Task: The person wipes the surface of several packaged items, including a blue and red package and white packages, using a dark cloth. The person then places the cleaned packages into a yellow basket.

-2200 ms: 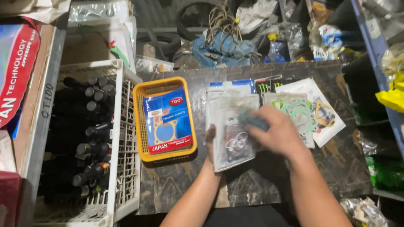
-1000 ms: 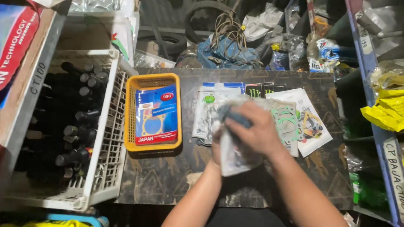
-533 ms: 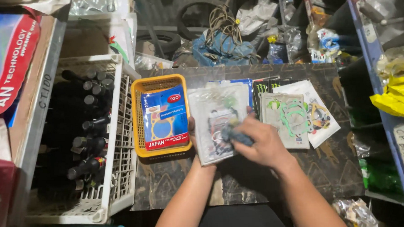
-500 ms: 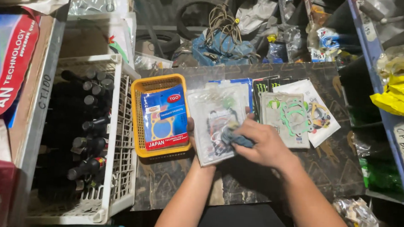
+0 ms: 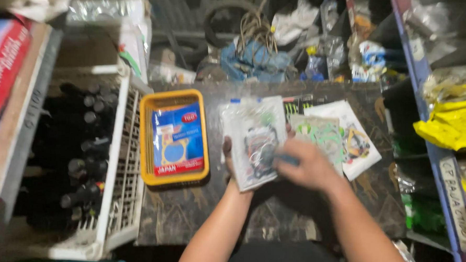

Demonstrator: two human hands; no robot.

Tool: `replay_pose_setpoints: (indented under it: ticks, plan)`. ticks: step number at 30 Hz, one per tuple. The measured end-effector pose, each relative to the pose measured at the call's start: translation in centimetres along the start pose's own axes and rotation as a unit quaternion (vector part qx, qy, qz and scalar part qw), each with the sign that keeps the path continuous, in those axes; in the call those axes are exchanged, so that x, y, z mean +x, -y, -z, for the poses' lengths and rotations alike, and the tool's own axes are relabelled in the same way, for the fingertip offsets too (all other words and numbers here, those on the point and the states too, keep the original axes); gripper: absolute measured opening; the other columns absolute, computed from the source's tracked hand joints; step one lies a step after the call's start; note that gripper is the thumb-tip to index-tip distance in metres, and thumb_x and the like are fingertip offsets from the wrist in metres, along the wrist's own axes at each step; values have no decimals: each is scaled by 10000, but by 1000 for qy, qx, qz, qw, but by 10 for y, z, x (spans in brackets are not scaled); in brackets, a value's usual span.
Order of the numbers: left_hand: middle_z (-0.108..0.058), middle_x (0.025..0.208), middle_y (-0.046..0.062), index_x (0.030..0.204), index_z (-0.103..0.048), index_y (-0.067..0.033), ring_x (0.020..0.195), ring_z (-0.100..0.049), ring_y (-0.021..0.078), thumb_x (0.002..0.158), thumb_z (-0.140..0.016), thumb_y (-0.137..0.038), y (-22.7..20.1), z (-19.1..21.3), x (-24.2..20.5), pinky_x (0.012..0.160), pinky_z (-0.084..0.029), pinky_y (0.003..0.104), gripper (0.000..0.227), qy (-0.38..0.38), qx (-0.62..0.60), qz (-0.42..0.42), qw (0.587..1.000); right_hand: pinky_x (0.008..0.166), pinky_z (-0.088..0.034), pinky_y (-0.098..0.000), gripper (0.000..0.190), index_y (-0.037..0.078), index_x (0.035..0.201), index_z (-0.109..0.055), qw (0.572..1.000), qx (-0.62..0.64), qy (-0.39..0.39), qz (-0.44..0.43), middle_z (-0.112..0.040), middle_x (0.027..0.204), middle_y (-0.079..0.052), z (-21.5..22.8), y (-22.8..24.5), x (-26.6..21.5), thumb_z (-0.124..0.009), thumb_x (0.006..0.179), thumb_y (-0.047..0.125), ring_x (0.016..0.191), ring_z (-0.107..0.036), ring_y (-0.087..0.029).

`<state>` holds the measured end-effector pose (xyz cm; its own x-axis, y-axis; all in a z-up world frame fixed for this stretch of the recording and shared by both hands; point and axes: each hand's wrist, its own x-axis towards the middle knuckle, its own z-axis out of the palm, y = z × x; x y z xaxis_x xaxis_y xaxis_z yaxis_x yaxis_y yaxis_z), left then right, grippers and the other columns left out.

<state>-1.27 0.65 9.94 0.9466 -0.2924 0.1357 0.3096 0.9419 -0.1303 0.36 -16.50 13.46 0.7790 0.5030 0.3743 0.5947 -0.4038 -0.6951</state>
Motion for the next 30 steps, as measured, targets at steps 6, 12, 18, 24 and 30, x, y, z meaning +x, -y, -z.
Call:
replay_pose_setpoints:
  ticks: [6, 12, 18, 24, 30]
  plan:
    - [-554, 1468, 222, 1506, -483, -60, 1322, -535, 442, 814, -585, -741, 4, 203, 9, 1158, -359, 584, 976, -227, 84, -101, 965, 723, -598, -439, 270, 98, 1028, -762, 997, -51, -27, 42, -731, 855, -129, -1, -9, -3, -851, 811, 232, 803, -731, -365]
    - [-603, 1408, 212, 1470, -526, -72, 1264, -580, 428, 743, -631, -752, 29, 81, 10, 1102, -423, 621, 1001, -157, 17, -74, 985, 699, -581, -526, 290, 48, 976, -768, 994, -97, -4, 40, -727, 830, -215, 31, -32, -4, -857, 773, 235, 797, -718, -441]
    - [-656, 1334, 209, 1450, -550, -57, 1149, -661, 407, 765, -616, -812, 15, 172, 8, 1003, -520, 600, 1021, -172, 52, 32, 983, 676, -597, -390, 141, 173, 899, -804, 997, 43, 37, 55, -747, 789, -52, 5, 4, 12, -853, 796, 255, 736, -745, -311]
    - [-676, 1264, 261, 1340, -634, 7, 1146, -669, 416, 801, -669, -749, 4, 157, -7, 1008, -502, 612, 929, -228, 9, 63, 971, 627, -552, -406, 311, 175, 1006, -770, 970, -217, -94, -50, -666, 790, -51, -10, -11, 15, -855, 832, 417, 712, -705, -306]
    - [-722, 1168, 211, 1221, -688, -10, 1069, -705, 340, 890, -582, -718, -9, 92, -1, 974, -545, 510, 789, -168, 45, 60, 983, 690, -605, -370, 232, 215, 1042, -818, 998, 50, -24, 4, -715, 824, -39, -38, 43, 12, -814, 810, 229, 761, -748, -300]
